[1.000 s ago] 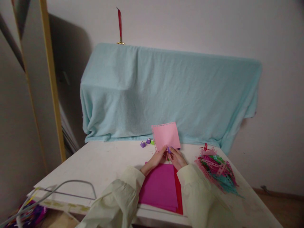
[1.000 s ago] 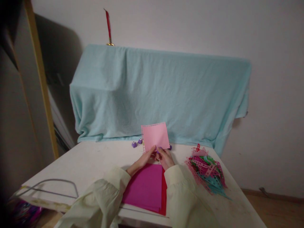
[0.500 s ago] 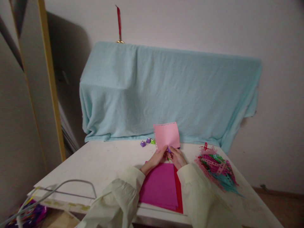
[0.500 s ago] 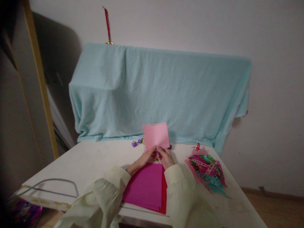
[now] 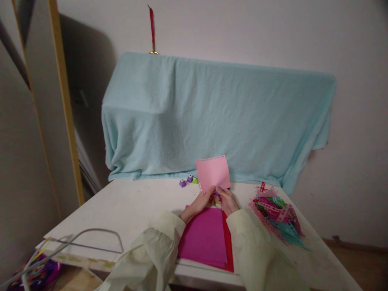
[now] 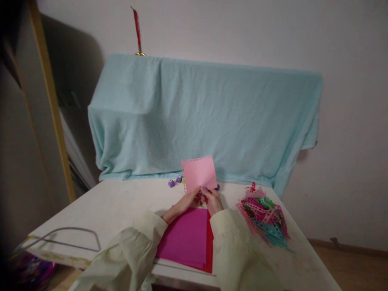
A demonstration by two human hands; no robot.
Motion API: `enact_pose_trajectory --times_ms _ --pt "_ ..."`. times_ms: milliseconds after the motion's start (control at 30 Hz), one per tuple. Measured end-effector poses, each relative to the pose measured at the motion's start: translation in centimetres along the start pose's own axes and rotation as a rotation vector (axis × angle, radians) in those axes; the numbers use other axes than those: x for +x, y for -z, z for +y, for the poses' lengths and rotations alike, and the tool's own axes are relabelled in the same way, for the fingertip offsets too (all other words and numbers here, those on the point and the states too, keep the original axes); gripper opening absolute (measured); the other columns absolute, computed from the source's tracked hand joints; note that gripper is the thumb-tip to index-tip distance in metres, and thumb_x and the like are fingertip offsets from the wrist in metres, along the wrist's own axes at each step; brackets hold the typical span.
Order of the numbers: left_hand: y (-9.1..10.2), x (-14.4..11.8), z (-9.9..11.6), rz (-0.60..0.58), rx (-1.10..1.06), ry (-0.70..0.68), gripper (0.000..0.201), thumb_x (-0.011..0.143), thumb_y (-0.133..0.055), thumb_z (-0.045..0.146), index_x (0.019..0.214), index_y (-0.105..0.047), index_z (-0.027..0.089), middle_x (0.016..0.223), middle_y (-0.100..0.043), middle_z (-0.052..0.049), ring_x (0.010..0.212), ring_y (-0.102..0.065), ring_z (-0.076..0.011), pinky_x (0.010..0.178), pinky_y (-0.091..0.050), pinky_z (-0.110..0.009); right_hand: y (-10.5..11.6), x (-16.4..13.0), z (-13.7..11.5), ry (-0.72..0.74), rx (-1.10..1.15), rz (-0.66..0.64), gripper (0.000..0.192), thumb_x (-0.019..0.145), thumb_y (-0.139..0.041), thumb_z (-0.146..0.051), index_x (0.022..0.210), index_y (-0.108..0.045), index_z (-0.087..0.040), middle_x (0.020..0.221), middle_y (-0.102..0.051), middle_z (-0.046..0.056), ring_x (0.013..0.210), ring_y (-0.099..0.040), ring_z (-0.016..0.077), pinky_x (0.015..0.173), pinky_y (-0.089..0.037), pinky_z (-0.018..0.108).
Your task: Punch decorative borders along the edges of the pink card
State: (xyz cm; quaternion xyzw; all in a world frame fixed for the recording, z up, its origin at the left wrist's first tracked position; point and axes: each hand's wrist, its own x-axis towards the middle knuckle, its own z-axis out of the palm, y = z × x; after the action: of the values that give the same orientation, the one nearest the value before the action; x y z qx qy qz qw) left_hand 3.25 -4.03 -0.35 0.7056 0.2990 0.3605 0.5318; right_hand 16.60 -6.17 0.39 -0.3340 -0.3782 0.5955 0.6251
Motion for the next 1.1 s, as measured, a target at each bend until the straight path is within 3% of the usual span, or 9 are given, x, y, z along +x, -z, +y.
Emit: enact_pose_trajectory --times_ms 200,467,667,1100 --pt "-0.5 -0.1 0.6 0.024 -0.061 -0.001 0.064 0.088 -0.022 0.061 0.074 -0.061 0.011 0.067 -0.061 -0.005 0.064 -0.054 -0.0146 0.069 -0.042 -0.027 -0.3 0.0 -0.2 -0.023 0.0 0.059 0.025 0.062 -0.078 -0.032 0.065 -0.06 -0.014 0.054 -0.052 -0.002 0.043 -0.041 0.0072 0.039 -0.023 0.022" --pt "0.1 0.4 0.3 0.26 0.065 -0.113 0.052 0.088 -0.033 0.055 0.073 -0.059 0.012 0.064 -0.059 -0.003 0.062 -0.051 -0.0142 0.062 -0.04 -0.025 -0.5 -0.1 -0.3 -0.01 0.054 0.065 0.024 0.065 -0.077 -0.032 0.072 -0.061 -0.016 0.063 -0.058 -0.001 0.046 -0.045 0.0076 0.042 -0.028 0.023" --pt "0.5 0.5 0.1 0.334 0.145 -0.119 0.05 0.088 -0.036 0.053 0.069 -0.058 0.013 0.058 -0.057 -0.001 0.059 -0.051 -0.0135 0.056 -0.037 -0.023 -0.4 0.1 -0.3 -0.017 0.074 0.1 0.028 0.063 -0.078 -0.032 0.08 -0.061 -0.017 0.066 -0.058 -0.002 0.05 -0.048 0.0086 0.042 -0.03 0.021" --pt "0.3 0.3 0.6 0.273 0.14 -0.114 0.053 0.087 -0.034 0.056 0.069 -0.058 0.013 0.056 -0.055 0.0 0.052 -0.049 -0.0121 0.051 -0.038 -0.022 -0.2 0.0 -0.3 -0.005 0.066 0.075 0.026 0.065 -0.077 -0.032 0.078 -0.06 -0.017 0.067 -0.058 -0.001 0.051 -0.049 0.0092 0.042 -0.03 0.022"
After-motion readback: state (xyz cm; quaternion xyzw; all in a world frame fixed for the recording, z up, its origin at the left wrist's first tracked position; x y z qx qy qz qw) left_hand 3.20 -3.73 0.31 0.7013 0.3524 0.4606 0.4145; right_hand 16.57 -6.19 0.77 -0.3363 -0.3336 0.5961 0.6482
